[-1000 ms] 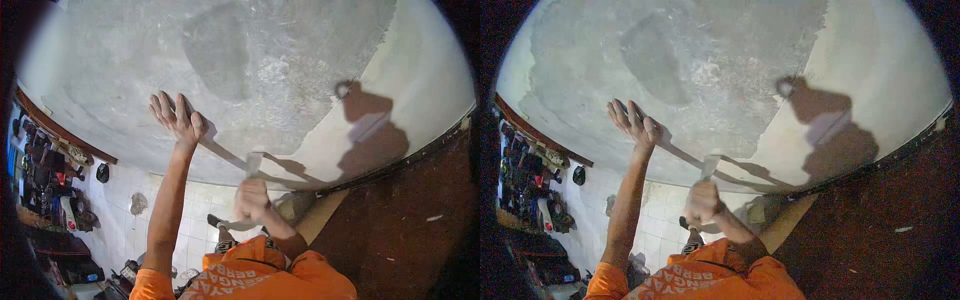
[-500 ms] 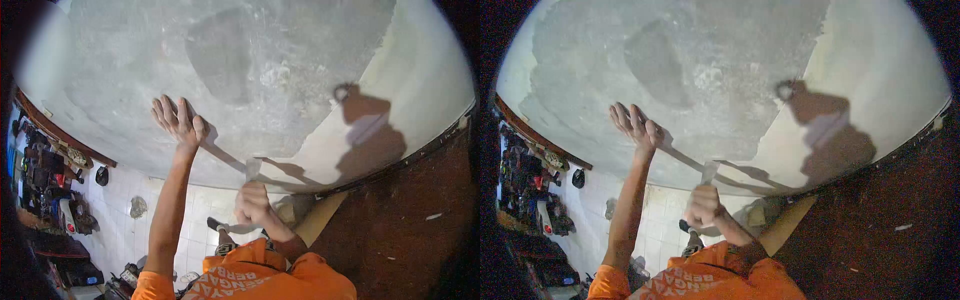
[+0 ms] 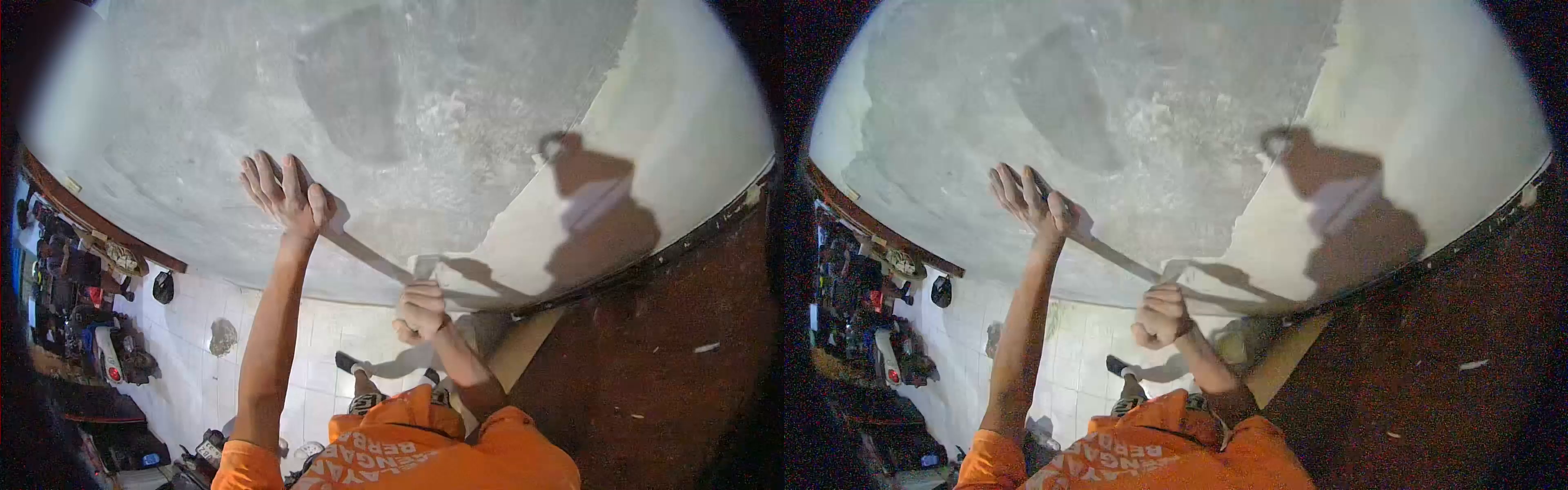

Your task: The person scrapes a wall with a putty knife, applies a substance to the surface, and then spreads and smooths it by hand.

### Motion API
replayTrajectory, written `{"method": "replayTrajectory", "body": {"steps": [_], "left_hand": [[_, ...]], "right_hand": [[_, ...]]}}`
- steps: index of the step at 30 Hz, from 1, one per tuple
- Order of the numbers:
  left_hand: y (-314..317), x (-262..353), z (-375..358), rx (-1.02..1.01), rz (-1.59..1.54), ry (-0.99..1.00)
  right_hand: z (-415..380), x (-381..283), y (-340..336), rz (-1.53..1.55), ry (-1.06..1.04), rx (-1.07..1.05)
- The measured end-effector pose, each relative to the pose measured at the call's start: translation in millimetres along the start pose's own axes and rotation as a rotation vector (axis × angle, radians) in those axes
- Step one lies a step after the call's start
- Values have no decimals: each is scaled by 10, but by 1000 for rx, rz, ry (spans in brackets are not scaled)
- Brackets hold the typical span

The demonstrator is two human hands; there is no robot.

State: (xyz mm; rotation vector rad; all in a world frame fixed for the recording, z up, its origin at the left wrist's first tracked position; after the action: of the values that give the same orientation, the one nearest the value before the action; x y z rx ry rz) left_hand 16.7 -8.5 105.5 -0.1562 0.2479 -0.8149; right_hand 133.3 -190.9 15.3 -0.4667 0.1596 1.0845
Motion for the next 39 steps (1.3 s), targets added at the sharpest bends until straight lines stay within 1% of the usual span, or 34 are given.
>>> {"method": "replayTrajectory", "body": {"steps": [3, 4, 6, 8, 9, 10, 12, 15, 16, 18, 19, 21, 23, 25, 26, 27, 29, 30, 31, 32, 34, 35, 37, 39], "left_hand": [[1, -4, -13, -27, 4, -14], [6, 4, 31, -4, -4, -1], [0, -1, 0, -9, 17, 0], [-12, -13, -38, -25, 8, -10], [-8, -1, -17, -16, 3, -18], [3, -1, 1, -7, 1, -13], [-6, 3, -22, -19, 11, -11], [-7, 3, -17, -22, 8, 2], [-7, 4, -20, -35, 0, 6], [-17, 26, -15, -20, -6, 8], [-14, 17, 3, -8, -9, 17], [14, -27, -8, -24, -3, 4], [-1, -15, -29, -31, -5, 3], [0, -29, -43, -38, 0, -11], [-17, -25, -20, -26, -8, -5], [-24, 6, -1, -8, -16, -1], [-27, -5, -7, -17, -13, 3], [-15, 0, -17, -26, -9, 4], [25, -8, 16, -9, -8, 8], [22, -20, -6, -5, 0, 3], [-21, 10, 0, -8, 21, 20], [-40, 19, -17, -14, 20, 16], [-34, 21, 5, 2, 17, 10], [-7, 5, 79, 20, 15, 21]], "right_hand": [[14, -32, 45, -15, -24, -54], [11, -121, -4, -60, -93, 10], [8, -198, -23, 86, -39, -70], [-179, 8, 72, 49, 5, -81], [-92, 84, 56, 3, 27, -98], [-6, 9, -15, 47, -59, -3], [-6, -200, -63, 78, -70, 12], [41, -195, -133, 120, -104, 38], [-187, 179, -58, 65, 57, 7], [-344, 501, -45, -59, 242, -39], [-356, 446, -42, -67, 232, -32], [-240, 105, -99, 117, 90, 11], [0, -221, -245, 21, -12, 38], [-87, -148, -295, 44, 47, 36], [-221, 79, -294, 61, 63, 31], [-164, 93, -313, 58, 57, 29], [-49, -34, -243, 42, -20, -14], [-57, -98, -244, 4, 63, -142], [23, -159, -257, -5, 48, -141], [67, -291, -378, -19, -10, 11], [-72, -198, -498, -12, -23, 139], [-237, -85, -505, -11, -16, 137], [-512, 553, -395, 94, 398, -11], [-773, 628, -333, 265, 516, 57]]}}
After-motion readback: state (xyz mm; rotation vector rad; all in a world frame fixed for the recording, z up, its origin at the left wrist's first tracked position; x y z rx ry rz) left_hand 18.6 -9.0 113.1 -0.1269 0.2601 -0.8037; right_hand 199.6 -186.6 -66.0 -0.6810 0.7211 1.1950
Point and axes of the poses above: each hand's wrist, its own z-axis towards the middle knuckle, its own y-axis out of the palm, x = y × z, the point moved 10 cm from there along z, towards the middle knuckle, and after that the axes turned 8 degrees about -x, right-handed, at the moved point
